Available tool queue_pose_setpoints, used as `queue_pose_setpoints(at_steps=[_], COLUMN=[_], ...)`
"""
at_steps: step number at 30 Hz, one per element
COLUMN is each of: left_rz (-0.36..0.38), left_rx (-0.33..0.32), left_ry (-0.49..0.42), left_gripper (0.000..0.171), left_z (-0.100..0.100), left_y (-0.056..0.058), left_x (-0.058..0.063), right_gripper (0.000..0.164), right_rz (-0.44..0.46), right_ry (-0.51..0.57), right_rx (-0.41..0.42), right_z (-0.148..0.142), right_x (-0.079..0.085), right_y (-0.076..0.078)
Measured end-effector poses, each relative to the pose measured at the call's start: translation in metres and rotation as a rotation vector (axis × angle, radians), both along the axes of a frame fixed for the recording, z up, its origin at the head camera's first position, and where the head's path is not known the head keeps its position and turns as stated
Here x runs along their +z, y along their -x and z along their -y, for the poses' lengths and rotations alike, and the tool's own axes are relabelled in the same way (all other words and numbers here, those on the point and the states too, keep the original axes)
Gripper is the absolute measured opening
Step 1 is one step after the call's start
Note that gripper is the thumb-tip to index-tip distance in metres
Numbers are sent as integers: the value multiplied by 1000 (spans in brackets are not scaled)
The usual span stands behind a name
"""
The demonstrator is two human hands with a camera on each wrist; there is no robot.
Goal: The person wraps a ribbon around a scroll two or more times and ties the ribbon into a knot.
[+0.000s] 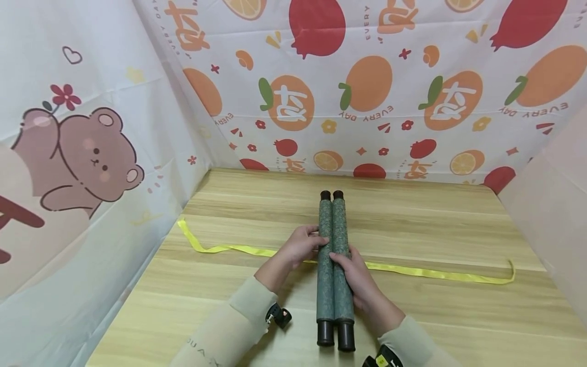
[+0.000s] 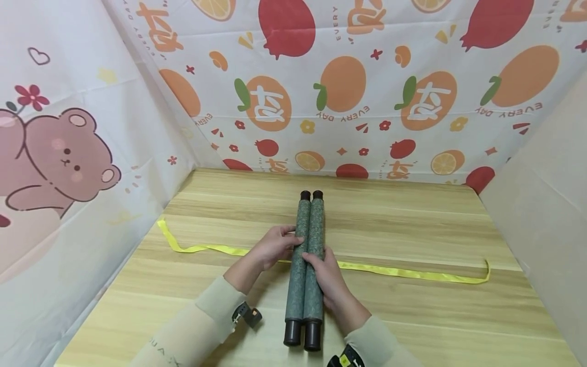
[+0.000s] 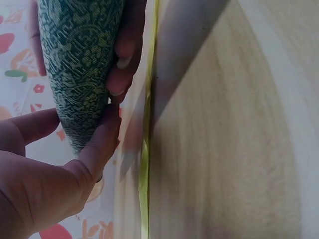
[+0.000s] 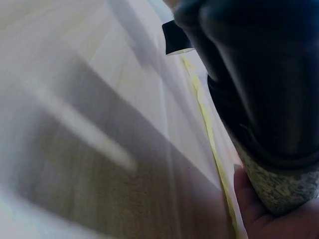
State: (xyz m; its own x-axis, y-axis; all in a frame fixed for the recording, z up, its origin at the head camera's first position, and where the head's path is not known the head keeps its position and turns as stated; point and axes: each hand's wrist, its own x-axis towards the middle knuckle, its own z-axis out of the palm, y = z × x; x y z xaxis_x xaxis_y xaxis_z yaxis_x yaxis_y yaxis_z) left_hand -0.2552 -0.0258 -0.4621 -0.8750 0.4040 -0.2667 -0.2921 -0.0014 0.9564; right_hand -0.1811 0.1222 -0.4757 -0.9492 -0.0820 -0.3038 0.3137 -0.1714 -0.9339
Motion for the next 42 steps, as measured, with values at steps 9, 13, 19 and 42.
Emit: queue_pose_setpoints(at_steps=[9,13,19,42], left_rz=[-38,-48,-62,-228], left_rx=[-2,-6,-12,-29], left_ry=[47,58,79,260], left_gripper=[53,55,57,57], left_z=[-3,-5,-8,-18], left_y=[-1,1,2,-1], left_x=[-3,-4,-6,-8], right_gripper=[63,66,63,62], right_rz=[-41,-41,-64,-227], right_ry=[-56,-85,-142,-529], right_rx=[-70,-91,-121,-125], right_z=[-3,-4,-6,-15], right_x=[-3,-3,-2,-8], right_y=[2,3,3,4])
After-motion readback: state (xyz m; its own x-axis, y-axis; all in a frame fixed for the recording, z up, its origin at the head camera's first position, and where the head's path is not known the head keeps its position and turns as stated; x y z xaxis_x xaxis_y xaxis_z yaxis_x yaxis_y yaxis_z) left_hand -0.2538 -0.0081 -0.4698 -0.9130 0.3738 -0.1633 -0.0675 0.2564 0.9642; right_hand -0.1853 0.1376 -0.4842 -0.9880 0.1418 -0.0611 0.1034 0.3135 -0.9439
